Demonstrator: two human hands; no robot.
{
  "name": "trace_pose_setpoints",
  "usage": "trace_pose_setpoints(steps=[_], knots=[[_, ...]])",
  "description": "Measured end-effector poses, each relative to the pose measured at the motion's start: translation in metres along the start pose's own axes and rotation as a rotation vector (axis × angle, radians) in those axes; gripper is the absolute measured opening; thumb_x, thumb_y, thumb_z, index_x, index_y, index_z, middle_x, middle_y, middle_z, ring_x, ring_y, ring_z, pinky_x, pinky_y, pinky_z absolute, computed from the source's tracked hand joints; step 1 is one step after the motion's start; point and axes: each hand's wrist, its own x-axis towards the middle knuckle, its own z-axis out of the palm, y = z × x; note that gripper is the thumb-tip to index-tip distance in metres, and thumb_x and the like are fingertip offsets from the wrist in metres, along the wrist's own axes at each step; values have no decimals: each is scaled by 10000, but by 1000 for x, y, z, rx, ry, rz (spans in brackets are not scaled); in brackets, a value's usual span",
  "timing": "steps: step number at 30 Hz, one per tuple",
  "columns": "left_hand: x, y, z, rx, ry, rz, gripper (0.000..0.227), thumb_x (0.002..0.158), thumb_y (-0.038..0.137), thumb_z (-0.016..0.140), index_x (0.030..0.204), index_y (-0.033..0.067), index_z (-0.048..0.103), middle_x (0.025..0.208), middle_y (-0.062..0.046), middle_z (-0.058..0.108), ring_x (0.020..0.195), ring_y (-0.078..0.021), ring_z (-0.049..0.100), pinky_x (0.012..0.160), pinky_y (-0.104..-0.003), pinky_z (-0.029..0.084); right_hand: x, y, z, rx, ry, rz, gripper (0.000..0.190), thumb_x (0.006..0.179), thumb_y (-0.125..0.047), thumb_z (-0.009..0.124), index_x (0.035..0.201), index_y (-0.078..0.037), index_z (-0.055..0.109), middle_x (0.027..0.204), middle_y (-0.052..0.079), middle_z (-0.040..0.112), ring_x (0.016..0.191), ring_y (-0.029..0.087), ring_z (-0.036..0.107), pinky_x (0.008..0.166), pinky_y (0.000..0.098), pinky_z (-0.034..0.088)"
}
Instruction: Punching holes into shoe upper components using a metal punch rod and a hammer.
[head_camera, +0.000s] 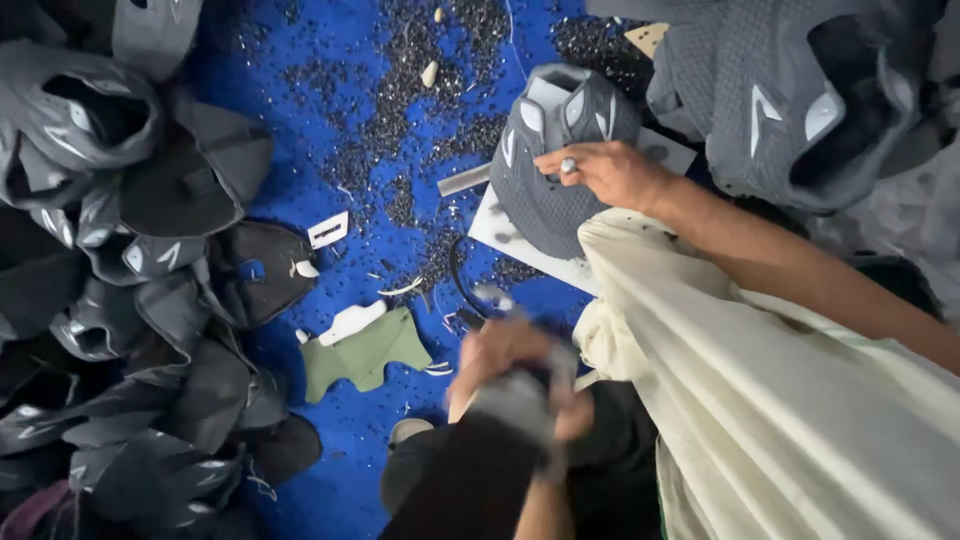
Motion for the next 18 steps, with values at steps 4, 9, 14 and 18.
trace_pose_setpoints(steps=[4,9,14,18], knots=[[79,-54,46,775,371,638,426,726,230,763,1041,12,576,879,-96,674,735,-247,661,703,-372,564,5,9,1,-54,18,-208,366,965,32,559,1313,-40,645,1253,155,729,1118,223,718,922,315,590],[36,-51,48,901,482,348,390,709,192,842,1002,31,642,775,-44,734,691,-170,738,650,-329,583,12,56,6,666,176,177,147,1142,-37,509,1045,9,609,1129,176,751,970,233,746,893,333,619],[4,-43,46,778,489,431,352,743,188,849,976,25,641,751,-81,706,635,-205,672,636,-314,569,28,38,-1,720,139,335,100,1063,-30,508,999,4,577,1142,168,738,1029,266,736,862,331,602],[0,-16,63,926,561,1128,608,880,294,824,1241,-22,450,1024,-212,568,821,-297,600,807,-411,512,25,42,7,590,59,307,99,1011,21,513,1029,25,610,1114,163,733,1047,248,747,877,332,618]])
